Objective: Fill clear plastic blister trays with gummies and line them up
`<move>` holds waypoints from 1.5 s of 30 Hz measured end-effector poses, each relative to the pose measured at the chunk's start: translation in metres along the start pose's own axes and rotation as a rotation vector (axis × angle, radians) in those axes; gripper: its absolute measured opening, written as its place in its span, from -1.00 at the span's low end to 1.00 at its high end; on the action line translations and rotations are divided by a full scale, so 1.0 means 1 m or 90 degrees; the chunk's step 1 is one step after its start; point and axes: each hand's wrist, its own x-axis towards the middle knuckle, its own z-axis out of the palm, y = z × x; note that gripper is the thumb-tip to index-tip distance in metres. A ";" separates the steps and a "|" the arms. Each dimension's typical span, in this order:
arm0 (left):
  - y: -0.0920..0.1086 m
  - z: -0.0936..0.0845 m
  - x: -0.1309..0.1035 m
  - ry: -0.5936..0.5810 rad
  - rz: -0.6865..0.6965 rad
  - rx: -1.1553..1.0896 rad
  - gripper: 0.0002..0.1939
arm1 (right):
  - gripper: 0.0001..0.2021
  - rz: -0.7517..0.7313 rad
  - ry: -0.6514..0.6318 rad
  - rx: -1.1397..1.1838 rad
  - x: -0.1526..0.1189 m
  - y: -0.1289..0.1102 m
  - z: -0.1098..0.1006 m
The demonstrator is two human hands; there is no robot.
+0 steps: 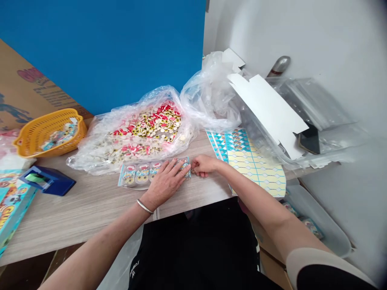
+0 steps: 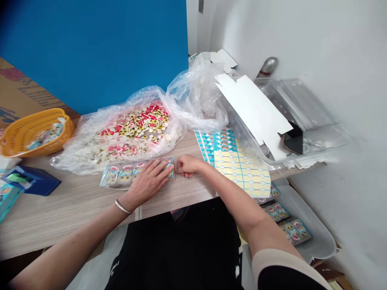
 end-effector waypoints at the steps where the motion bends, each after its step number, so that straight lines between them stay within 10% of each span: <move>1: 0.000 0.000 0.000 0.000 -0.004 -0.001 -0.48 | -0.76 -0.015 0.047 -0.019 -0.010 -0.002 0.004; 6: 0.003 0.002 0.000 0.022 -0.018 -0.028 -0.45 | 0.02 -0.266 0.267 -0.193 -0.038 -0.012 0.033; 12: -0.022 -0.013 -0.018 -0.031 0.045 -0.041 -0.36 | 0.00 -0.336 0.269 -0.277 -0.014 -0.011 0.053; 17: -0.039 -0.027 -0.040 -0.088 0.002 0.020 -0.29 | -0.04 -0.340 0.265 -0.334 -0.015 0.002 0.026; 23: 0.016 -0.020 0.001 -0.080 -0.115 0.035 -0.43 | -0.06 -0.340 0.220 -0.407 -0.023 0.019 -0.035; 27: 0.048 -0.014 0.025 -0.044 -0.176 0.044 -0.48 | -0.10 -0.293 0.315 -0.369 -0.040 0.031 -0.037; 34: 0.047 -0.012 0.028 -0.055 -0.181 0.033 -0.46 | -0.51 -0.151 0.727 0.185 -0.048 0.043 0.059; 39: 0.047 -0.012 0.029 -0.048 -0.186 0.020 -0.44 | -0.71 -0.208 0.635 0.812 -0.037 0.024 0.092; 45: 0.047 -0.012 0.029 -0.042 -0.178 0.017 -0.44 | -0.81 -0.170 0.506 1.048 -0.041 0.013 0.079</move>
